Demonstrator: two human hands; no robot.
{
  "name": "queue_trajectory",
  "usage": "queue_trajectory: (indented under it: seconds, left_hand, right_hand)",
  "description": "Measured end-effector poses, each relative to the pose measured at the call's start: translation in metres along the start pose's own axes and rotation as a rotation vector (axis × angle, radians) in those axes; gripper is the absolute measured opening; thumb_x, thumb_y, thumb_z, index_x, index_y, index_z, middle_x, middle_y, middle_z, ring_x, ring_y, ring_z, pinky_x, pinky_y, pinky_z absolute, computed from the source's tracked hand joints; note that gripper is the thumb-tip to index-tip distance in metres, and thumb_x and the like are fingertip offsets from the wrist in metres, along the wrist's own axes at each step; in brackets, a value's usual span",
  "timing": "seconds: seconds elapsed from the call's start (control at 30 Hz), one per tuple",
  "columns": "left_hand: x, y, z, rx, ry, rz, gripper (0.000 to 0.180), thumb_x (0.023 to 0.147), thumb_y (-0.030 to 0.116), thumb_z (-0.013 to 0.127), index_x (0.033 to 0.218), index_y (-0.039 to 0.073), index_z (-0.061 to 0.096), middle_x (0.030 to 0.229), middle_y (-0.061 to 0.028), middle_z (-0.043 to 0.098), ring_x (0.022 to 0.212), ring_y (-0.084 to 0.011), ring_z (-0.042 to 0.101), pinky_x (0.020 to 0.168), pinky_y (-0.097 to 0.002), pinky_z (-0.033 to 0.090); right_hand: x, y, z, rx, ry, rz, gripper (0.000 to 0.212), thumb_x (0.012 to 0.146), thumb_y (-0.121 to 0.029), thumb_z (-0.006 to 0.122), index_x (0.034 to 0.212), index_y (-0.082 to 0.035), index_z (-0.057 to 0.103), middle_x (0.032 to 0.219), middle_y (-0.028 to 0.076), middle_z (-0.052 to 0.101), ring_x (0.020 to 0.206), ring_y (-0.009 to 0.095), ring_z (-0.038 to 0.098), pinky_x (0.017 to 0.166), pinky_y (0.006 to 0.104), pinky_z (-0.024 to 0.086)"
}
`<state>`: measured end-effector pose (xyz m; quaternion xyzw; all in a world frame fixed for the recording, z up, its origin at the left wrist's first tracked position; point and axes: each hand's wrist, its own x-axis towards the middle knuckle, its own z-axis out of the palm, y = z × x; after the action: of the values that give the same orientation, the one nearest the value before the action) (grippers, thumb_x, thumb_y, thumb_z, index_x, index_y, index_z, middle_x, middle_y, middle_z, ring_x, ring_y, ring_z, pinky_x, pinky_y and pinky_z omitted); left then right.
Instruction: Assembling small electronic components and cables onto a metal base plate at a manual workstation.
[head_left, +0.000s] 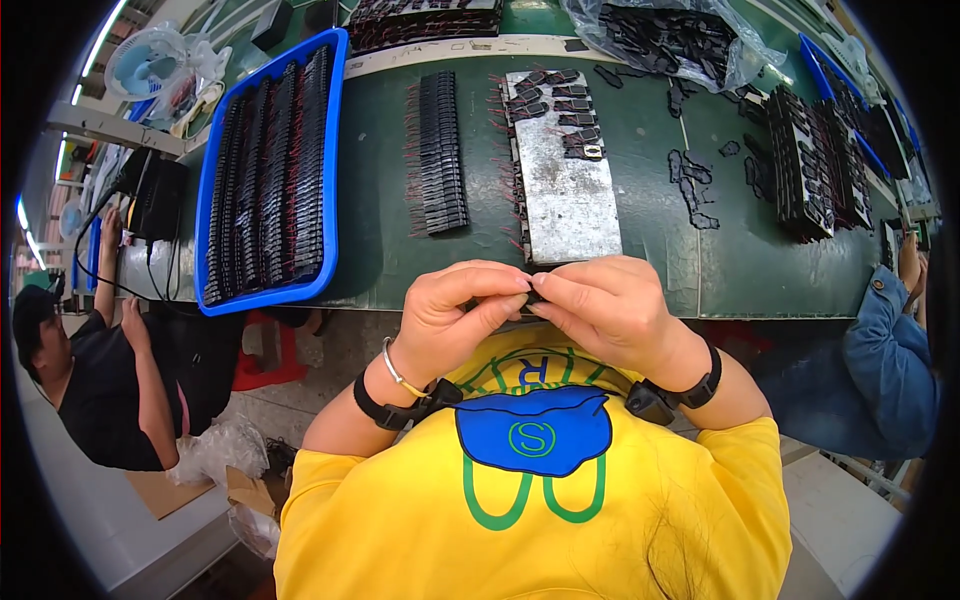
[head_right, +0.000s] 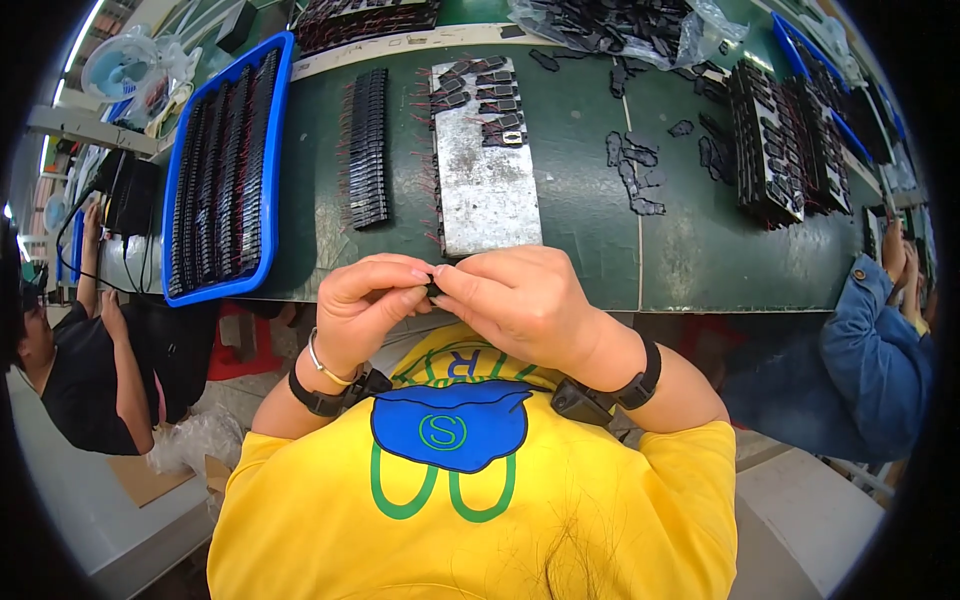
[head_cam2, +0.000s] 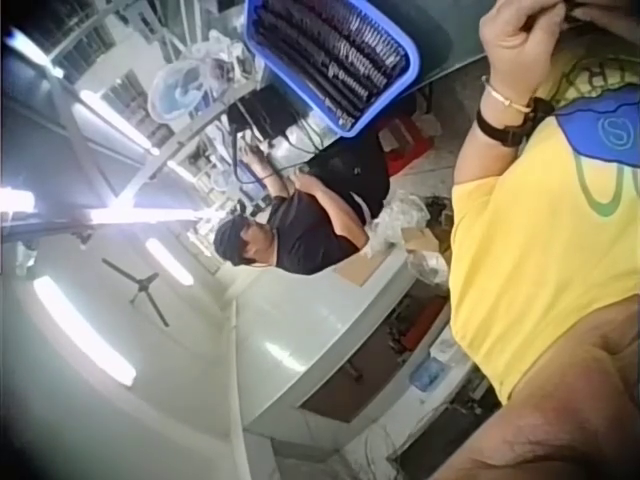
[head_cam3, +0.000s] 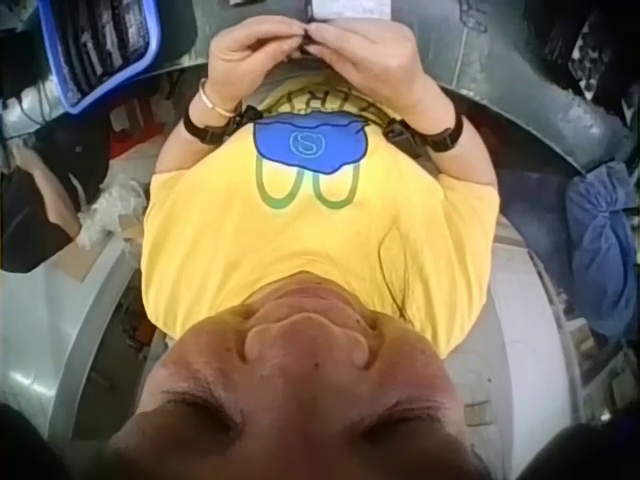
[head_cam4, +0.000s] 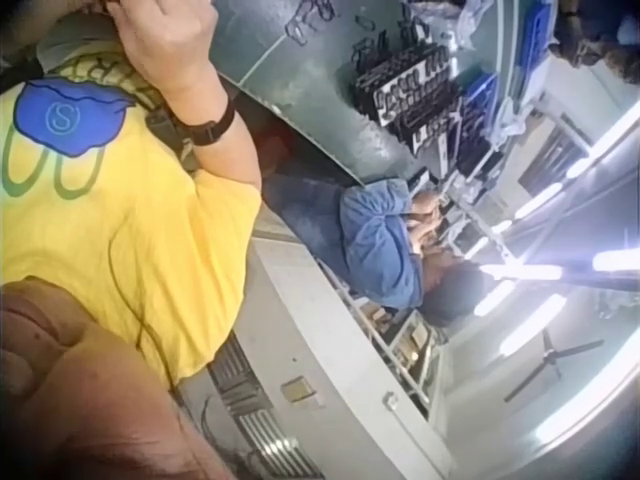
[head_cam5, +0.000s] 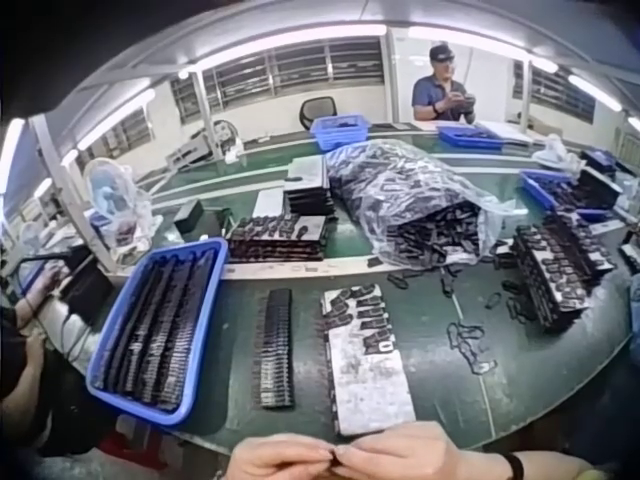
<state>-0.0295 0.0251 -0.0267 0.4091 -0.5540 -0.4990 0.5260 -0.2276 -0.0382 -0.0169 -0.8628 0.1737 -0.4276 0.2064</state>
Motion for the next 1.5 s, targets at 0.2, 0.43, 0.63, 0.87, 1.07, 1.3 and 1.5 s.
queue_trajectory:
  seconds: [0.2, 0.43, 0.63, 0.87, 1.07, 1.3, 1.5]
  left_hand:
    - [-0.003, -0.001, 0.003, -0.138, 0.07, -0.075, 0.018, 0.083, -0.004, 0.064, 0.101, 0.001, 0.065, 0.099, -0.0079, 0.066, 0.078, -0.0111, 0.064, 0.066, -0.0212, 0.052]
    - [0.007, 0.01, -0.001, -0.425, 0.083, -0.457, 0.018, 0.087, 0.006, 0.063, 0.104, -0.002, 0.062, 0.091, -0.0106, 0.067, 0.069, -0.0116, 0.063, 0.057, -0.0201, 0.051]
    - [0.018, 0.012, 0.004, -0.35, 0.019, -0.572, 0.018, 0.091, 0.016, 0.061, 0.097, 0.0, 0.065, 0.079, -0.0088, 0.068, 0.059, -0.0093, 0.061, 0.05, -0.0182, 0.048]
    - [0.017, 0.011, 0.009, -0.307, 0.038, -0.515, 0.015, 0.091, 0.014, 0.061, 0.093, 0.0, 0.065, 0.074, -0.0078, 0.067, 0.055, -0.0081, 0.06, 0.048, -0.0174, 0.046]
    - [0.019, 0.011, 0.007, -0.37, 0.042, -0.557, 0.012, 0.09, 0.011, 0.06, 0.092, 0.0, 0.063, 0.074, -0.0099, 0.067, 0.053, -0.0093, 0.06, 0.046, -0.0184, 0.046]
    - [0.019, 0.014, 0.0, -0.316, 0.079, -0.568, 0.012, 0.089, 0.011, 0.061, 0.092, -0.001, 0.064, 0.073, -0.0094, 0.067, 0.054, -0.0093, 0.059, 0.048, -0.0196, 0.047]
    - [0.011, 0.004, -0.008, -0.294, 0.07, -0.515, 0.012, 0.089, 0.009, 0.061, 0.091, -0.003, 0.064, 0.074, -0.0105, 0.067, 0.055, -0.0108, 0.06, 0.049, -0.0209, 0.047]
  right_hand:
    - [-0.001, 0.004, -0.002, -0.082, -0.02, -0.055, 0.025, 0.066, -0.002, 0.075, 0.09, -0.002, 0.066, 0.079, 0.009, 0.066, 0.061, 0.022, 0.064, 0.05, 0.0292, 0.048]
    - [0.001, 0.005, -0.005, -0.156, -0.011, -0.118, 0.025, 0.066, -0.002, 0.074, 0.089, -0.002, 0.066, 0.077, 0.009, 0.064, 0.058, 0.021, 0.062, 0.049, 0.0288, 0.047]
    - [-0.001, 0.003, -0.008, -0.238, -0.006, -0.148, 0.022, 0.067, -0.006, 0.068, 0.089, -0.003, 0.065, 0.078, 0.008, 0.063, 0.059, 0.02, 0.06, 0.05, 0.0285, 0.047]
    - [-0.006, 0.004, -0.009, -0.257, -0.009, -0.147, 0.024, 0.067, -0.005, 0.072, 0.09, -0.002, 0.065, 0.079, 0.009, 0.064, 0.061, 0.02, 0.062, 0.052, 0.0287, 0.048]
    - [-0.004, 0.005, -0.013, -0.027, 0.061, 0.026, 0.03, 0.066, -0.011, 0.078, 0.092, -0.001, 0.065, 0.08, 0.01, 0.065, 0.064, 0.023, 0.063, 0.055, 0.0293, 0.049]
    - [-0.04, 0.032, -0.096, -0.259, 0.093, 0.412, 0.026, 0.071, -0.001, 0.073, 0.095, 0.0, 0.064, 0.078, 0.009, 0.062, 0.062, 0.017, 0.056, 0.058, 0.0261, 0.046]
    - [-0.058, 0.052, -0.133, -0.277, 0.085, 0.704, 0.022, 0.074, 0.001, 0.07, 0.095, 0.001, 0.063, 0.081, 0.006, 0.058, 0.063, 0.013, 0.052, 0.058, 0.0234, 0.043]
